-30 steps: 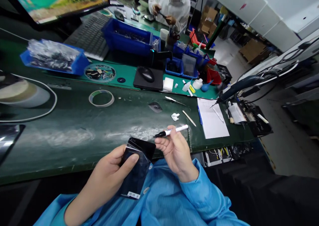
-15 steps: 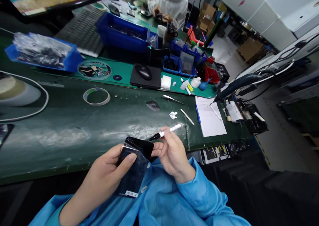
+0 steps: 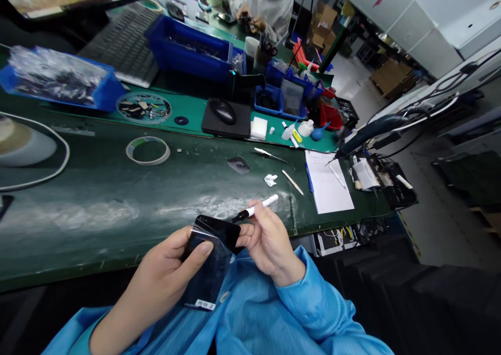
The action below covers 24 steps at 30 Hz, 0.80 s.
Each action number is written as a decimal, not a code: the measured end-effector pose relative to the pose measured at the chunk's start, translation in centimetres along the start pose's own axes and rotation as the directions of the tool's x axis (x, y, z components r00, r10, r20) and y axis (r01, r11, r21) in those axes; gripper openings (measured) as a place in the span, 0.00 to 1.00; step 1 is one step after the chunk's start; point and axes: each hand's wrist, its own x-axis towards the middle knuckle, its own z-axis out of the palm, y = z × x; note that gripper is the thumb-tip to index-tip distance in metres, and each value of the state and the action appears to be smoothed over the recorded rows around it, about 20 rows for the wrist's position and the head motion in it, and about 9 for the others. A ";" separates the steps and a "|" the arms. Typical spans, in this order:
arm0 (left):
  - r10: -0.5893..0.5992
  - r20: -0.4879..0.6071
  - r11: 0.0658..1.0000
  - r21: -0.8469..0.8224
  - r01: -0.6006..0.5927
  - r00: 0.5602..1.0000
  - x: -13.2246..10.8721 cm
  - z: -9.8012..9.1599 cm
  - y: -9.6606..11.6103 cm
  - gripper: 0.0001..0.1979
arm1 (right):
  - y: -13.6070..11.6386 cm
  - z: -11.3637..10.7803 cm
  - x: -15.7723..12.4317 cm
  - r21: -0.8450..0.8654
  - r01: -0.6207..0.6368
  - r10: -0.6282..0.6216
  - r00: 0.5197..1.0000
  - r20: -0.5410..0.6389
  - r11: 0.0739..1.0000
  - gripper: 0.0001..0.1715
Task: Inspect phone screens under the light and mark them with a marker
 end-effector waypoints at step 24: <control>0.019 0.021 1.000 -0.012 -0.019 1.000 0.0 0.2 0.3 0.16 | 0.0 -0.4 -0.1 0.026 -0.044 0.044 0.999 -0.003 0.999 0.17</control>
